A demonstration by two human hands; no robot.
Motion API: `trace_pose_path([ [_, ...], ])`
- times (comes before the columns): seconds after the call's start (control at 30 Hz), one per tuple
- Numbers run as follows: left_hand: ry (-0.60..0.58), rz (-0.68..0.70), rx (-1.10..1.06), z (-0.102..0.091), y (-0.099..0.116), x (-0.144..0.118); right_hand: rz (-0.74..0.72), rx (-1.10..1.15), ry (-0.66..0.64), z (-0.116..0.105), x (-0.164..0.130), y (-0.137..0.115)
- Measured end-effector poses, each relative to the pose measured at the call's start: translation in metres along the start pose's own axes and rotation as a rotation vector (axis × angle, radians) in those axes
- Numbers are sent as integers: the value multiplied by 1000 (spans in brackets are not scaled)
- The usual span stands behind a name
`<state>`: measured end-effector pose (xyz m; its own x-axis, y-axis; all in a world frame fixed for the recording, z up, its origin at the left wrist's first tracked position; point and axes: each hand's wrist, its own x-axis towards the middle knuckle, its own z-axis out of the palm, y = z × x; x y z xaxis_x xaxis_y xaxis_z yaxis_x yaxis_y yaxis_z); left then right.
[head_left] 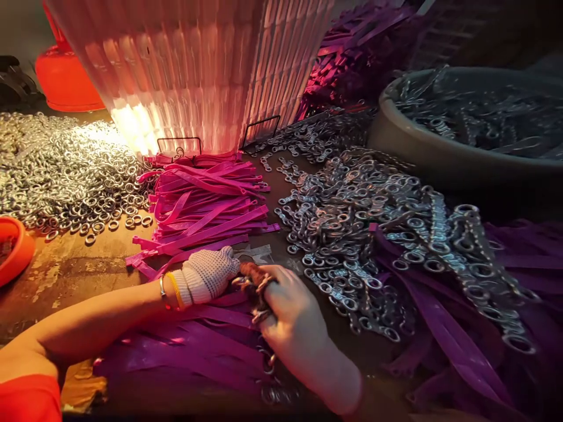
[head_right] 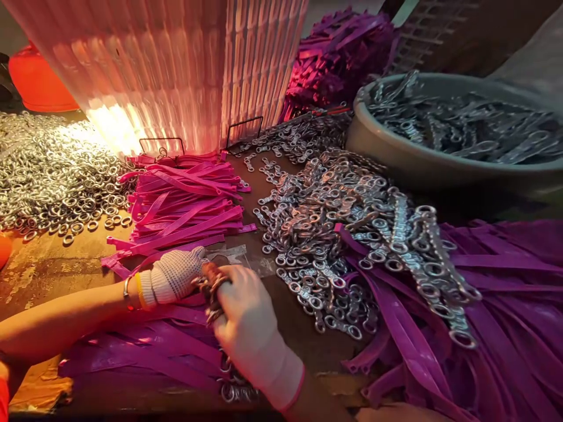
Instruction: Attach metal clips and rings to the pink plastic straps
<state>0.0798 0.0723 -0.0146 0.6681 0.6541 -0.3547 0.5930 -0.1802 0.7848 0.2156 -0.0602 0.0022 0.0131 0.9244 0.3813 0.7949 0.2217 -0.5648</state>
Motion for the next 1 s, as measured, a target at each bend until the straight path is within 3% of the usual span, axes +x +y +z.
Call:
trace_pose_path([
  [0.07, 20, 90, 40, -10, 2, -6, 160, 111, -29, -9, 9, 11],
  [0.13, -9, 94, -44, -21, 6, -17, 225, 176, -66, -13, 15, 16],
  [0.27, -113, -103, -433, -28, 18, -46, 130, 56, -89, -9, 16, 12],
  [0.43, -57, -177, -560, -10, 27, -62, 56, -332, -241, -5, 15, -7],
  [0.53, -41, -168, -489, -3, 26, -65, -3, -492, -279, -6, 16, -16],
  [0.67, 39, 97, -123, 0, 23, -69, -30, -542, -218, -2, 12, -17],
  [0.73, 72, 162, -7, 0, 20, -69, -8, -531, -185, 0, 9, -15],
  [0.83, -1, 61, -134, -1, 18, -67, 39, -488, -236, -2, 13, -16],
  [0.93, -49, -31, -291, -3, 17, -68, 120, -461, -437, -9, 23, -23],
  [1.0, -42, -28, -267, -3, 17, -70, 220, -459, -558, -12, 29, -26],
])
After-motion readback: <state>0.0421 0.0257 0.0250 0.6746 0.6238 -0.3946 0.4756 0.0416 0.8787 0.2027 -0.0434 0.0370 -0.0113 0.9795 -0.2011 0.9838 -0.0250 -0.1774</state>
